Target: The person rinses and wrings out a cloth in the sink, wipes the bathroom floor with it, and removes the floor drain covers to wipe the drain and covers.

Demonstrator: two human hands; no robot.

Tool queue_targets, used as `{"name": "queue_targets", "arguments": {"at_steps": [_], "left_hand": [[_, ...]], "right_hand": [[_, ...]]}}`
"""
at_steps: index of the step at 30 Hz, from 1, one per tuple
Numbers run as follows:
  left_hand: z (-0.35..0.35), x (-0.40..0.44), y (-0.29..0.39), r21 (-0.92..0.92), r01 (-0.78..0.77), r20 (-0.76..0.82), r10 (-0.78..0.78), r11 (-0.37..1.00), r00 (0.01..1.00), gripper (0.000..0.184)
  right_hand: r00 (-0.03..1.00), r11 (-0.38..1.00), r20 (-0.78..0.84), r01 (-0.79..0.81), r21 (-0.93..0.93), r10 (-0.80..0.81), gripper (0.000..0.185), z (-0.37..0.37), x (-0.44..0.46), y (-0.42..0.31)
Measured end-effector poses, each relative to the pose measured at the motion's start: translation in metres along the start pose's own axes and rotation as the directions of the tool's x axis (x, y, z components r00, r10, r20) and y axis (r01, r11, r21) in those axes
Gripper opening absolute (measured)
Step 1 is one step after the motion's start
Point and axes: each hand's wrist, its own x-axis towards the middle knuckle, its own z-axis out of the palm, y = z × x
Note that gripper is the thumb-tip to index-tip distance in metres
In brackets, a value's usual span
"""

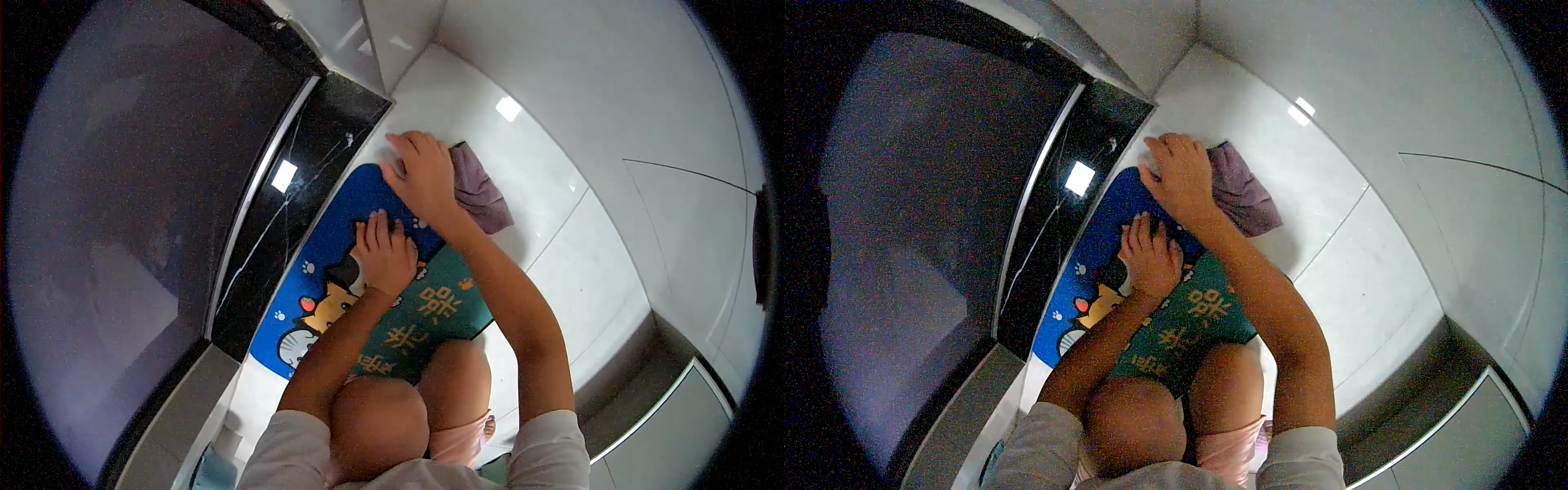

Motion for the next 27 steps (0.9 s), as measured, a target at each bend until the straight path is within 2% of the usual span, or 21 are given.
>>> {"name": "queue_targets", "arguments": {"at_steps": [2,4,5,7,9,11,12,14,16,19,21,23,25,27], "left_hand": [[0.001,0.001,0.001,-0.010,0.004,-0.006,-0.004,1.000,1.000,0.040],[0.003,0.000,0.000,0.004,-0.001,-0.009,0.001,1.000,1.000,0.041],[0.003,-0.001,0.000,0.018,-0.010,-0.005,0.010,1.000,1.000,0.042],[0.004,0.001,-0.002,0.018,-0.010,-0.006,0.010,1.000,1.000,0.042],[0.003,-0.005,0.000,0.012,-0.009,0.004,0.009,1.000,1.000,0.043],[0.004,-0.001,0.000,0.003,-0.002,-0.014,0.002,1.000,1.000,0.044],[0.005,0.000,0.000,0.003,0.003,-0.020,-0.003,1.000,1.000,0.044],[0.005,-0.001,-0.001,-0.004,-0.001,-0.011,0.001,1.000,1.000,0.042],[0.005,-0.003,-0.001,-0.010,-0.007,-0.028,0.007,1.000,1.000,0.041],[-0.002,0.004,-0.001,0.026,-0.035,-0.047,0.036,0.999,0.998,0.042],[-0.007,-0.005,0.003,0.068,-0.050,-0.019,0.051,0.996,0.998,0.045],[-0.005,-0.001,0.000,0.118,-0.061,0.031,0.058,0.991,0.998,0.048],[-0.007,-0.003,-0.004,0.087,-0.083,0.042,0.079,0.993,0.996,0.047],[-0.016,0.003,-0.024,0.054,-0.100,0.042,0.098,0.994,0.994,0.046]], "right_hand": [[1.000,0.994,0.012,-0.014,-0.105,0.015,0.034,-0.018,-0.027,0.004],[0.995,0.966,0.069,0.087,-0.244,-0.072,0.038,-0.045,-0.053,0.016],[0.994,0.966,0.072,0.093,-0.243,-0.077,0.038,-0.054,-0.061,0.020],[0.975,0.953,0.197,0.153,-0.262,-0.103,0.036,-0.059,-0.069,0.026],[0.972,0.951,0.212,0.153,-0.270,-0.097,0.033,-0.043,-0.067,0.033],[0.991,0.988,-0.069,-0.123,-0.095,0.117,0.036,-0.019,-0.045,0.031],[0.988,0.992,-0.129,-0.099,-0.073,0.089,0.037,-0.017,-0.020,0.011],[0.993,0.997,-0.108,-0.051,-0.063,0.044,0.037,0.005,0.022,-0.021],[0.991,0.945,-0.028,0.116,-0.306,-0.131,0.044,0.055,0.039,-0.018],[0.982,0.886,0.046,0.188,-0.423,-0.186,0.050,0.068,0.045,-0.023],[0.983,0.907,0.110,0.176,-0.382,-0.145,0.049,0.073,0.060,-0.021],[0.973,0.860,0.212,0.186,-0.476,-0.093,0.048,0.082,0.091,-0.027],[0.978,0.849,0.192,0.167,-0.501,-0.079,0.049,0.083,0.088,-0.031],[0.974,0.892,0.227,0.088,-0.444,0.017,0.049,0.075,0.078,-0.029]]}}
